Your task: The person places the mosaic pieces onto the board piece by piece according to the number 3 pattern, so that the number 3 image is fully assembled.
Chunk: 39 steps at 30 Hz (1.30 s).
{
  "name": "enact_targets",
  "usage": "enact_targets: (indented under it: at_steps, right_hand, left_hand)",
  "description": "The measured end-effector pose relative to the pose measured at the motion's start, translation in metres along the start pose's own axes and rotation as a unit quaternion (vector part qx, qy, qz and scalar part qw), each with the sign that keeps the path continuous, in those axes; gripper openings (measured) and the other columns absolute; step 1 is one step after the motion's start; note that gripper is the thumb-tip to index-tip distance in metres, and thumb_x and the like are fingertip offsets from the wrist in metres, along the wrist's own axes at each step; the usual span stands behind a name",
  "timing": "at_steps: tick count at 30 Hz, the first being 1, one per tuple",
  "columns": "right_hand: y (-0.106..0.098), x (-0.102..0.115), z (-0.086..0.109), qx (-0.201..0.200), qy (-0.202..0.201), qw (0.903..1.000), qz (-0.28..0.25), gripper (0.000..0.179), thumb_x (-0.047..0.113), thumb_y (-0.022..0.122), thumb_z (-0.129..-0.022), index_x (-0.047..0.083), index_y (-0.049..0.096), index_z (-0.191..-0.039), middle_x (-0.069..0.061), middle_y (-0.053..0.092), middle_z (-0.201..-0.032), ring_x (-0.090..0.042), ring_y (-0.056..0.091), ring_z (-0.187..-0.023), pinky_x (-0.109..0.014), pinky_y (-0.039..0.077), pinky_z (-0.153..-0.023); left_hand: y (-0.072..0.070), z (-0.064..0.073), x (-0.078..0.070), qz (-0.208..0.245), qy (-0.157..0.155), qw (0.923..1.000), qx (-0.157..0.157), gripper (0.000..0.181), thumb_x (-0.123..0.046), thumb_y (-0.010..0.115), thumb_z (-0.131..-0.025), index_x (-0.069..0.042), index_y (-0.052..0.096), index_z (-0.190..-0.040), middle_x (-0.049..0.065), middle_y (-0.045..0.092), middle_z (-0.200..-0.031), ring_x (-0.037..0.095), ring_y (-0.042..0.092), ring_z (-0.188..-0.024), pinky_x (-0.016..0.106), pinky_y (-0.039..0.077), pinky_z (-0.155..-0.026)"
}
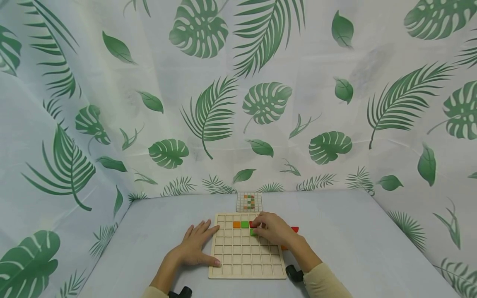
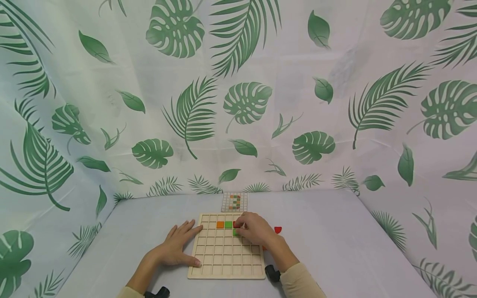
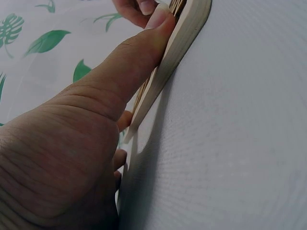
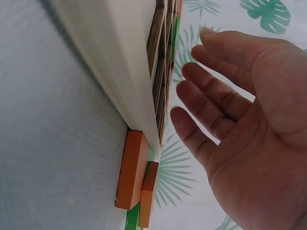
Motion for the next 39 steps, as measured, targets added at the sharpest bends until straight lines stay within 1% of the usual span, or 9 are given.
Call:
enact_targets:
  at_steps: [12, 18, 27, 34, 39]
  right_hand:
    - [-0.002, 0.003, 0.0, -0.001, -0.006, 1.0, -0.001, 0.014, 0.02, 0.073, -0.098, 0.014, 0.079, -0.11, 0.009, 0.07, -0.102, -0.008, 0.06, -0.085, -0.025, 0.053, -0.071]
    - [-0.002, 0.002, 0.001, 0.0, -0.007, 1.0, -0.003, 0.013, 0.021, 0.073, -0.098, 0.014, 0.079, -0.108, 0.005, 0.071, -0.103, -0.009, 0.06, -0.086, -0.027, 0.053, -0.071]
    - [-0.003, -0.002, 0.0, -0.003, 0.013, 0.9998, -0.011, 0.014, 0.02, 0.072, -0.099, 0.015, 0.08, -0.109, 0.003, 0.073, -0.106, -0.01, 0.06, -0.087, -0.027, 0.053, -0.072]
    - [-0.009, -0.003, 0.001, -0.013, 0.016, 0.9998, -0.005, 0.015, 0.017, 0.072, -0.098, 0.012, 0.08, -0.109, 0.006, 0.071, -0.102, -0.01, 0.059, -0.086, -0.026, 0.051, -0.07]
    - [-0.014, -0.005, 0.002, -0.02, 0.018, 0.9996, -0.008, 0.016, 0.017, 0.072, -0.098, 0.01, 0.079, -0.11, 0.005, 0.071, -0.103, -0.011, 0.059, -0.087, -0.026, 0.051, -0.07]
  left_hand:
    - [-0.001, 0.0, 0.0, -0.006, 0.0, 1.0, -0.002, 0.118, -0.078, 0.082, -0.066, -0.026, 0.037, -0.162, 0.014, 0.02, -0.174, 0.039, 0.011, -0.162, 0.068, 0.0, -0.128]
    - [0.0, -0.001, 0.001, -0.002, -0.003, 1.0, 0.003, 0.118, -0.077, 0.082, -0.066, -0.027, 0.037, -0.162, 0.014, 0.019, -0.174, 0.039, 0.011, -0.162, 0.068, -0.001, -0.128]
    - [0.001, -0.001, 0.001, -0.005, -0.004, 1.0, 0.0, 0.118, -0.078, 0.082, -0.066, -0.027, 0.038, -0.162, 0.014, 0.02, -0.174, 0.039, 0.011, -0.162, 0.067, 0.0, -0.128]
    - [0.0, -0.001, 0.0, -0.005, -0.002, 1.0, 0.0, 0.118, -0.078, 0.082, -0.066, -0.026, 0.038, -0.162, 0.014, 0.02, -0.174, 0.04, 0.011, -0.162, 0.068, 0.0, -0.128]
    - [-0.001, 0.0, -0.001, -0.004, -0.001, 1.0, 0.001, 0.118, -0.077, 0.082, -0.066, -0.026, 0.038, -0.162, 0.015, 0.02, -0.174, 0.04, 0.011, -0.162, 0.068, 0.0, -0.128]
Point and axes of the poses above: each hand's wrist, its own z-axis away from the middle knuckle, its own y-axis out of the palm, x = y × z, the point moved 6 cm from there along -z, towards the middle knuckle
